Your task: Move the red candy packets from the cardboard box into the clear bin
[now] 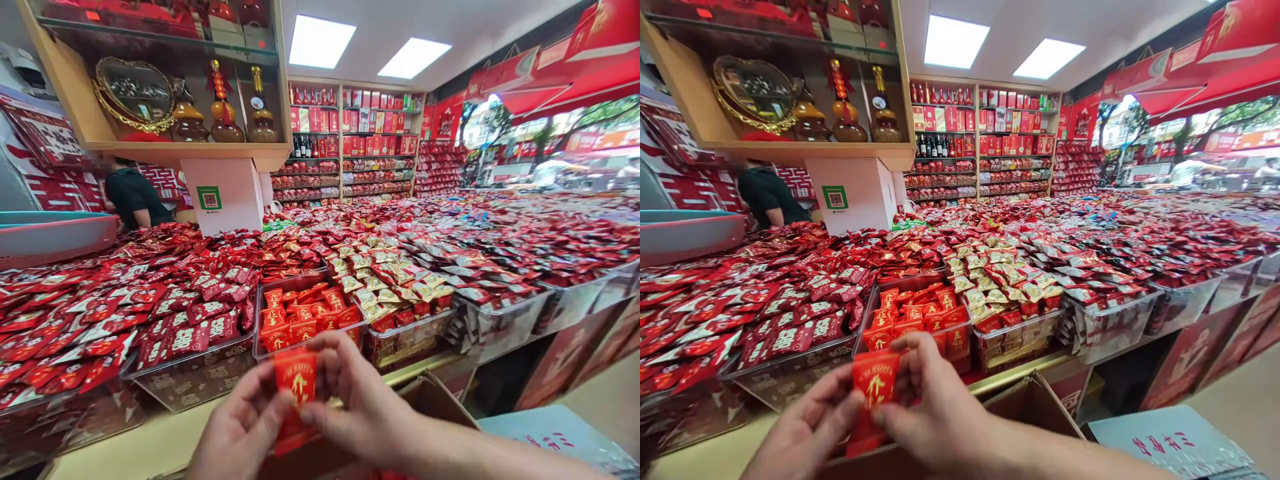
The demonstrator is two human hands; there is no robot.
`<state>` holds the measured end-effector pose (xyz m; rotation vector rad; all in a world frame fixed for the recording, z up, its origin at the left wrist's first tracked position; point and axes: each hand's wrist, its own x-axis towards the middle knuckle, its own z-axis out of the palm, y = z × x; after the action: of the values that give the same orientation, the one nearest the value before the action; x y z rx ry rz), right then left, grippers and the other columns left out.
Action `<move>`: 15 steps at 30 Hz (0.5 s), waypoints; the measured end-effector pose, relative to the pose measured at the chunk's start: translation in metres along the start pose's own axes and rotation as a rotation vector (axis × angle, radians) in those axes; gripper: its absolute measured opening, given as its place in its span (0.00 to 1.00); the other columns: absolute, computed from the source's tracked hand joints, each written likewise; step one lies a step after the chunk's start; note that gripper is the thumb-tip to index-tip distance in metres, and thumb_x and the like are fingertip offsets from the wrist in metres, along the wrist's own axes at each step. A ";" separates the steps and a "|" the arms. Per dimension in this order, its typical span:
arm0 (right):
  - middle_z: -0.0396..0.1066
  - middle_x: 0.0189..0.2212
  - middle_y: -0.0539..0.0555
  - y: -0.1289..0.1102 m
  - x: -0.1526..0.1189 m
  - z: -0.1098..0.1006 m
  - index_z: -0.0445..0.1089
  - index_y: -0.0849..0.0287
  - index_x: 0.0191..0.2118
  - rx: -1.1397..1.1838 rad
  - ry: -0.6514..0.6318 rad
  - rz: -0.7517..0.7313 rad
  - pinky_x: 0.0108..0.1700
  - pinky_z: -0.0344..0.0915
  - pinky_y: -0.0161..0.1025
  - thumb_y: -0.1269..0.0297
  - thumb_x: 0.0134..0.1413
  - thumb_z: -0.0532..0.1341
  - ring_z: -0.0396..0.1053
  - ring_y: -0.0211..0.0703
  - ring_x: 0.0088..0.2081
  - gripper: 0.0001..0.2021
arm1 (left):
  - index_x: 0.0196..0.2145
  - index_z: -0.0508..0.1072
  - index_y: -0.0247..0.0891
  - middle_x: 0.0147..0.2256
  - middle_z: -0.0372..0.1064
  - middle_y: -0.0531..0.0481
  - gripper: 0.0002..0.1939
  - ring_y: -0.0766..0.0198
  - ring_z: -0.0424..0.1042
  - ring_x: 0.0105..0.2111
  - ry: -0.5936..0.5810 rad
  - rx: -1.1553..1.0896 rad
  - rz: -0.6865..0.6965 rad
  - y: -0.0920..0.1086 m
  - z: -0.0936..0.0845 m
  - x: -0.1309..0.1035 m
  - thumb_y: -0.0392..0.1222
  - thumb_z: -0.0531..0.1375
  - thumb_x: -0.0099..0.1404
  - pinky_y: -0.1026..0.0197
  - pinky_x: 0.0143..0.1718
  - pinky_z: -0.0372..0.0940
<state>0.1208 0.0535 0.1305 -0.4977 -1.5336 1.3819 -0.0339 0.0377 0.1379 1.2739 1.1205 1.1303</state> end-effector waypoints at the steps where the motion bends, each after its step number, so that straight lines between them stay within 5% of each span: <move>1: 0.62 0.34 0.51 -0.009 0.013 -0.010 0.48 0.55 0.41 -0.032 0.031 -0.049 0.35 0.60 0.34 0.70 0.42 0.58 0.63 0.34 0.34 0.21 | 0.42 0.64 0.42 0.37 0.70 0.50 0.19 0.62 0.69 0.34 0.012 0.155 0.102 0.014 -0.003 0.014 0.50 0.56 0.52 0.62 0.36 0.65; 4: 0.63 0.31 0.49 -0.030 0.057 -0.049 0.49 0.56 0.40 -0.277 0.145 -0.143 0.32 0.60 0.34 0.68 0.43 0.57 0.63 0.34 0.31 0.19 | 0.42 0.65 0.38 0.37 0.69 0.48 0.17 0.61 0.67 0.37 -0.034 0.867 0.362 0.047 -0.017 0.065 0.48 0.49 0.58 0.62 0.36 0.62; 8: 0.62 0.24 0.48 -0.033 0.105 -0.086 0.58 0.61 0.36 -0.820 0.202 0.063 0.24 0.55 0.30 0.66 0.39 0.59 0.58 0.30 0.22 0.14 | 0.30 0.73 0.38 0.30 0.73 0.49 0.12 0.59 0.69 0.30 -0.104 1.103 0.315 0.055 -0.033 0.129 0.44 0.55 0.51 0.61 0.33 0.61; 11: 0.65 0.26 0.50 -0.024 0.123 -0.084 0.62 0.61 0.36 -1.034 0.082 0.222 0.23 0.55 0.29 0.65 0.38 0.60 0.59 0.30 0.22 0.15 | 0.30 0.73 0.36 0.26 0.73 0.49 0.12 0.59 0.69 0.26 -0.073 1.215 0.279 0.046 -0.037 0.152 0.41 0.55 0.48 0.61 0.29 0.60; 15: 0.68 0.28 0.51 -0.009 0.136 -0.061 0.65 0.61 0.35 -1.186 -0.063 0.269 0.23 0.55 0.28 0.65 0.37 0.61 0.62 0.32 0.24 0.14 | 0.44 0.64 0.35 0.31 0.71 0.48 0.20 0.61 0.69 0.30 -0.075 1.273 0.299 0.038 -0.037 0.153 0.37 0.48 0.52 0.63 0.30 0.61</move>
<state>0.1153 0.1932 0.1830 -1.4068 -2.3051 0.5111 -0.0526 0.1932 0.1783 2.4768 1.6997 0.4624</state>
